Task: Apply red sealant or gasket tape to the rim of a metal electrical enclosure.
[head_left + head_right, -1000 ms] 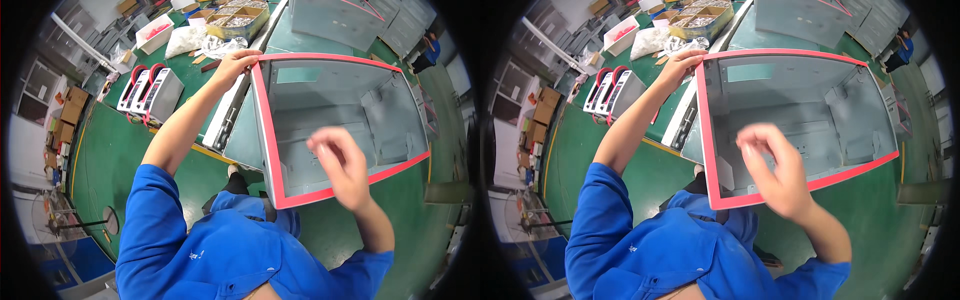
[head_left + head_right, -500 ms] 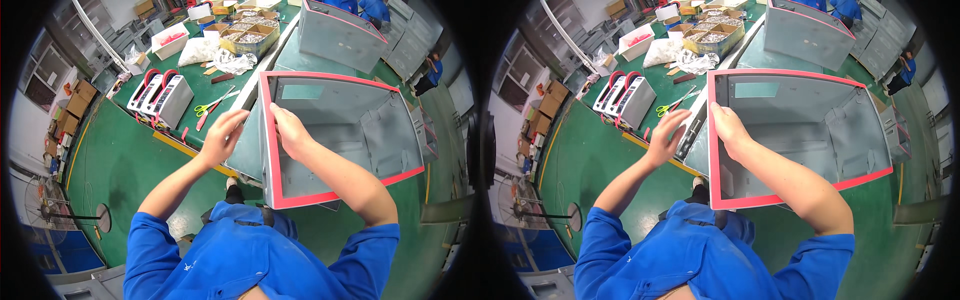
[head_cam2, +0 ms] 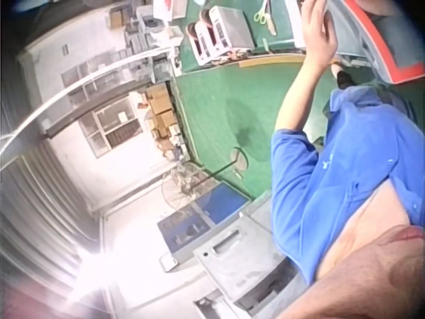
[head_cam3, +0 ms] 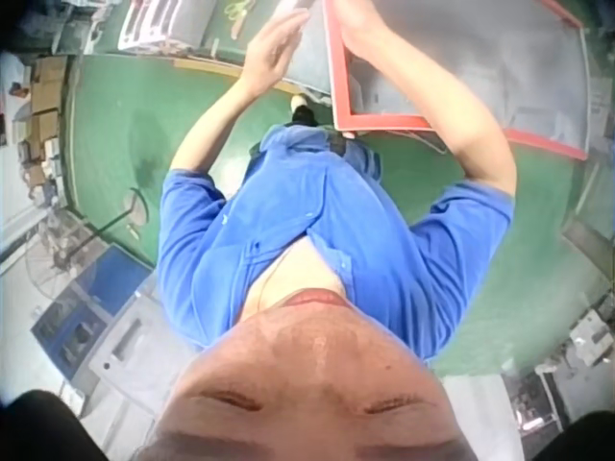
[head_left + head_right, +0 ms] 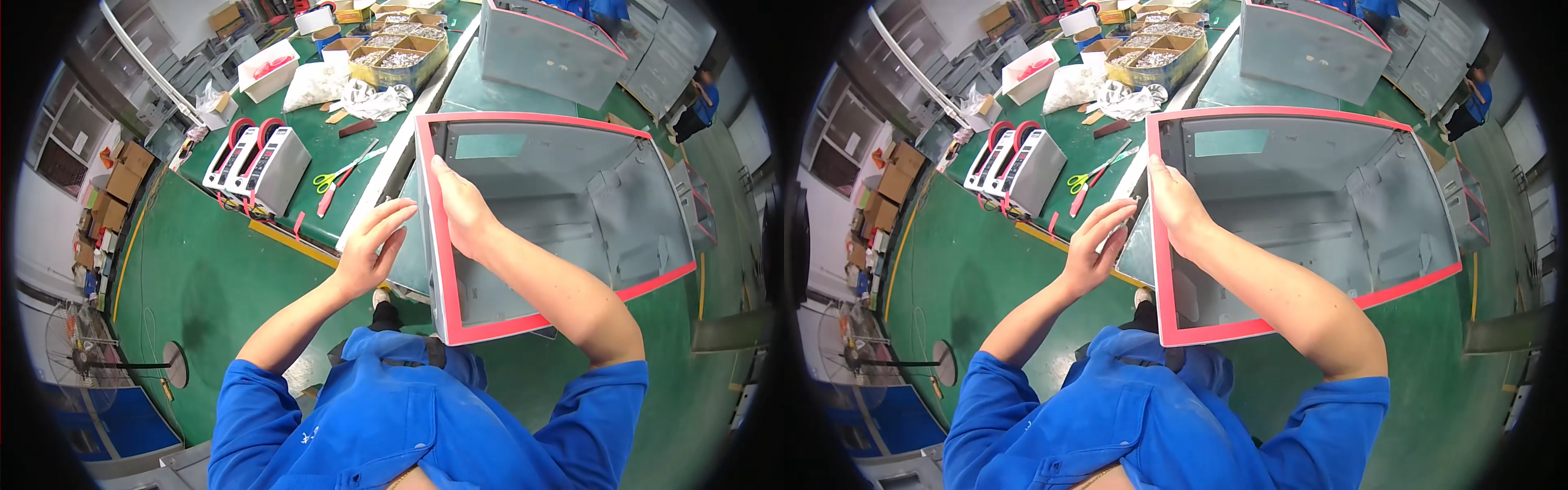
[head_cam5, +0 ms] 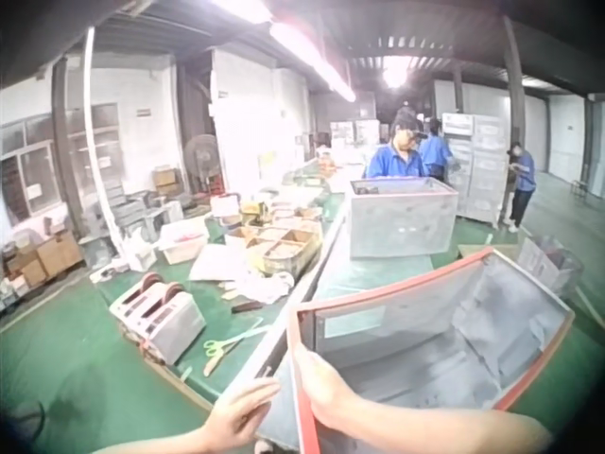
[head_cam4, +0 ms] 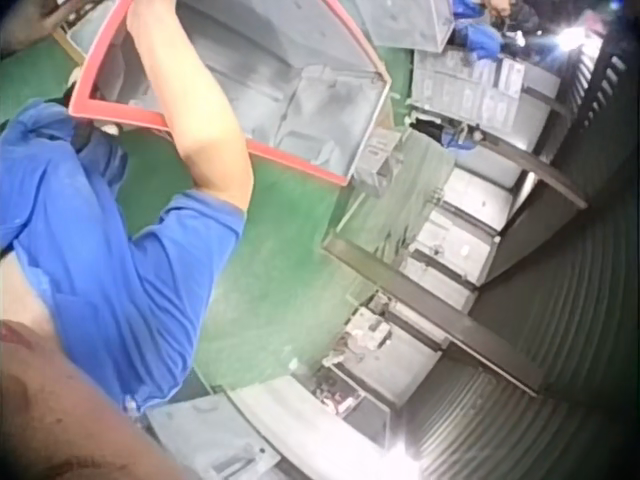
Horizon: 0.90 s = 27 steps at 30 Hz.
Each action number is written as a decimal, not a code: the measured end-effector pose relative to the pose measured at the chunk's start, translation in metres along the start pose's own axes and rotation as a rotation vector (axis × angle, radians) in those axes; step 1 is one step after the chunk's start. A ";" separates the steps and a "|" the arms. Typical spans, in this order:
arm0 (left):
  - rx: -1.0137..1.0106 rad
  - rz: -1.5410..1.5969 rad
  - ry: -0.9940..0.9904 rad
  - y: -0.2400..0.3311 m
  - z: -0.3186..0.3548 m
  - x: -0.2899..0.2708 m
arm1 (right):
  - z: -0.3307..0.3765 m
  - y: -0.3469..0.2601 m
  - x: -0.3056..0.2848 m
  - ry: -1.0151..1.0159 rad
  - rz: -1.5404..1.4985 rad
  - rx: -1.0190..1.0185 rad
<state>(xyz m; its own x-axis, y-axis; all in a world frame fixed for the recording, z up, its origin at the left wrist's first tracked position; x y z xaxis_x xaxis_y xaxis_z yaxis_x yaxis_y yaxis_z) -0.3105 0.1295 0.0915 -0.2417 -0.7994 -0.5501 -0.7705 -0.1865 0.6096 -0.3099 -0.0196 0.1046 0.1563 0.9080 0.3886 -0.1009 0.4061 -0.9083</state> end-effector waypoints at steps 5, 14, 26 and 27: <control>0.011 0.009 -0.009 0.001 -0.002 0.001 | 0.004 -0.008 0.001 -0.062 -0.038 0.056; 0.143 -0.076 -0.037 0.004 -0.010 0.008 | 0.003 -0.004 0.003 -0.017 0.006 -0.005; 0.369 -0.391 -0.069 0.000 -0.017 0.019 | 0.004 -0.005 -0.002 -0.018 -0.055 0.079; 0.371 -0.384 -0.066 -0.003 -0.021 0.019 | 0.004 -0.006 -0.004 -0.011 -0.049 0.064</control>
<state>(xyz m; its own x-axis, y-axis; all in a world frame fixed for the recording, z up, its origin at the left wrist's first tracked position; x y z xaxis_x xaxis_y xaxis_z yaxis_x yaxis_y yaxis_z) -0.3008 0.1027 0.0909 0.0715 -0.6732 -0.7360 -0.9645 -0.2348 0.1211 -0.3133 -0.0248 0.1088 0.1524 0.8876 0.4346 -0.1557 0.4558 -0.8763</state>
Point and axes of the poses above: each hand's wrist, its own z-axis away from the middle knuckle, its own x-axis out of the palm, y = z × x, the point moved 2 cm from there along -z, towards the middle knuckle, and after that the axes turned 3 degrees about -x, right-handed, at the moved point
